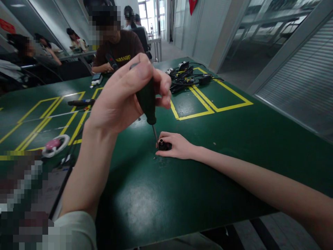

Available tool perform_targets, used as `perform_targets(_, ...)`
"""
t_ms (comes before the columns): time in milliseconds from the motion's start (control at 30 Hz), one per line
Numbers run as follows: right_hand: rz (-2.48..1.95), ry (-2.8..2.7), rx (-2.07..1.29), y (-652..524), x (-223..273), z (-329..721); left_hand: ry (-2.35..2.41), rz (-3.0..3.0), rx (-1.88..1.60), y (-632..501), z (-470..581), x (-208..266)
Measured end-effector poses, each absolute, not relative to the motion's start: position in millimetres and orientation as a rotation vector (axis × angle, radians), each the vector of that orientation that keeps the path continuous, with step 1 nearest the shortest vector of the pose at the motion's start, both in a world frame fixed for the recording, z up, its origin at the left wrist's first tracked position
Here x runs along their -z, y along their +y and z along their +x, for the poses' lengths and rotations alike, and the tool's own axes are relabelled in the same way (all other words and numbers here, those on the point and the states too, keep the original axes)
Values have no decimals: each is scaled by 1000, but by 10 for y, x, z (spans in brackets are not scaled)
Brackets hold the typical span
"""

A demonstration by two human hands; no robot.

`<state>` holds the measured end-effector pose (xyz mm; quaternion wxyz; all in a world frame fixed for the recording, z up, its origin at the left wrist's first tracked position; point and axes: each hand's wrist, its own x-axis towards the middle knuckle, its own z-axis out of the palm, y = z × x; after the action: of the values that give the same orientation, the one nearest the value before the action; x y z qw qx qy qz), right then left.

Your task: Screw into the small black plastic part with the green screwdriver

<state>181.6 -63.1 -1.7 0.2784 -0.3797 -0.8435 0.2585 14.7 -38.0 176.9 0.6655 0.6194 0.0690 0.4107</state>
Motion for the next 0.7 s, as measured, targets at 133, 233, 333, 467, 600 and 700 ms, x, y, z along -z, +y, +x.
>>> perform_targets(133,-1022,-2269,-666,-632,18,1812,156,1386,-916,-401,175,-1775)
perform_targets(233,-1054,-2287,-607,-631,24,1798,180,1447,-916,-397,180,-1788)
perform_targets(333,-1111,-2319,-575,-645,11,1778,196,1512,-957,-399,182,-1784)
perform_targets(467,-1225,-2398,-476,-684,-37,1751,179,1504,-1089,-443,201,-1750)
perform_targets(600,-1311,-2466,-371,-706,-79,1734,175,1661,-1190,-485,226,-1689)
perform_targets(700,-1337,-2498,-337,-708,-100,1728,272,1749,-1456,-475,246,-1645)
